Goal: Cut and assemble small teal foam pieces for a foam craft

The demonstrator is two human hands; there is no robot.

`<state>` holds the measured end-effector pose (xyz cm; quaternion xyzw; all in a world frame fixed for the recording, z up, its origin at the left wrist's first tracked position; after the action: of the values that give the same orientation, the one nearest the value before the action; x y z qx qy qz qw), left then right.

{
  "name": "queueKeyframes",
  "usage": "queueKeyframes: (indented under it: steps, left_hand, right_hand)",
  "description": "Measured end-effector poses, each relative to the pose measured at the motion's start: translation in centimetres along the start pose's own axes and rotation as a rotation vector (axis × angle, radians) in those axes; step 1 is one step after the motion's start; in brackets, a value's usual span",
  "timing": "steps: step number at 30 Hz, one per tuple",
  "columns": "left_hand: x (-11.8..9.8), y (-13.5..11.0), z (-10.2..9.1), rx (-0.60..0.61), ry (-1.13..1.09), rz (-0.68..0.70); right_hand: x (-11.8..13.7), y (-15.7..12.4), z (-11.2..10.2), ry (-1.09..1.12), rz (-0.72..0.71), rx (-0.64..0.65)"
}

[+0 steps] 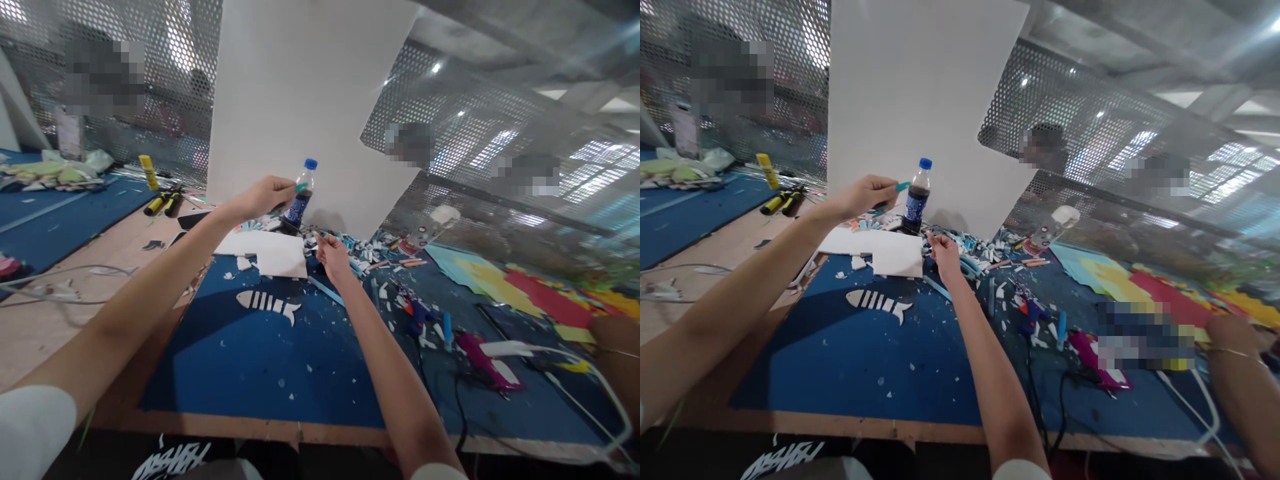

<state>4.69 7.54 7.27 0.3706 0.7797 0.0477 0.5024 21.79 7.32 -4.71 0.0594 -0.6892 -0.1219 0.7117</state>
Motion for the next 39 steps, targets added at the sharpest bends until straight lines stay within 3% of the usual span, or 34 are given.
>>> queueKeyframes:
  steps: [4, 10, 15, 20, 23, 26, 32, 39]
  left_hand:
    - [-1.3, -0.8, 0.0, 0.045, 0.342, -0.038]
    - [-1.7, -1.5, 0.9, 0.162, 0.524, -0.097]
    - [0.2, -1.6, 1.6, 0.287, 0.741, -0.155]
    - [2.5, -1.6, 1.6, 0.247, 0.935, -0.21]
    - [3.9, -2.1, 2.8, 0.348, 0.928, -0.254]
    - [4.2, -2.5, 4.5, 0.506, 0.884, -0.196]
    - [5.0, -2.9, 5.1, 0.677, 0.793, -0.186]
    - [4.7, -2.4, 6.3, 0.696, 0.624, -0.039]
  right_hand:
    - [1.0, -0.5, 0.1, -0.206, -0.12, -0.04]
    - [2.2, -1.0, 0.2, -0.441, -0.243, -0.065]
    - [2.2, -1.0, 0.3, -0.548, -0.262, -0.073]
    - [2.6, -1.2, 0.4, -0.585, -0.257, -0.072]
    - [3.0, -1.2, 0.5, -0.562, -0.248, -0.07]
    - [3.1, -1.1, 0.7, -0.515, -0.223, -0.044]
    - [2.0, -0.7, 1.6, -0.353, -0.085, 0.084]
    - [2.8, -0.8, 2.5, -0.192, -0.045, 0.161]
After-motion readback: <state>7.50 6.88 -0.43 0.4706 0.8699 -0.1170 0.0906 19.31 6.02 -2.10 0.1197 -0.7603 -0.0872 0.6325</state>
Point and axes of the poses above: each hand's wrist, its own y-axis towards the middle knuckle, its own z-axis out of the palm, x = y × z, the point moved 9 cm from there along y, towards the middle knuckle, and after that the axes turned 7 degrees about y, right-handed, at the moved point
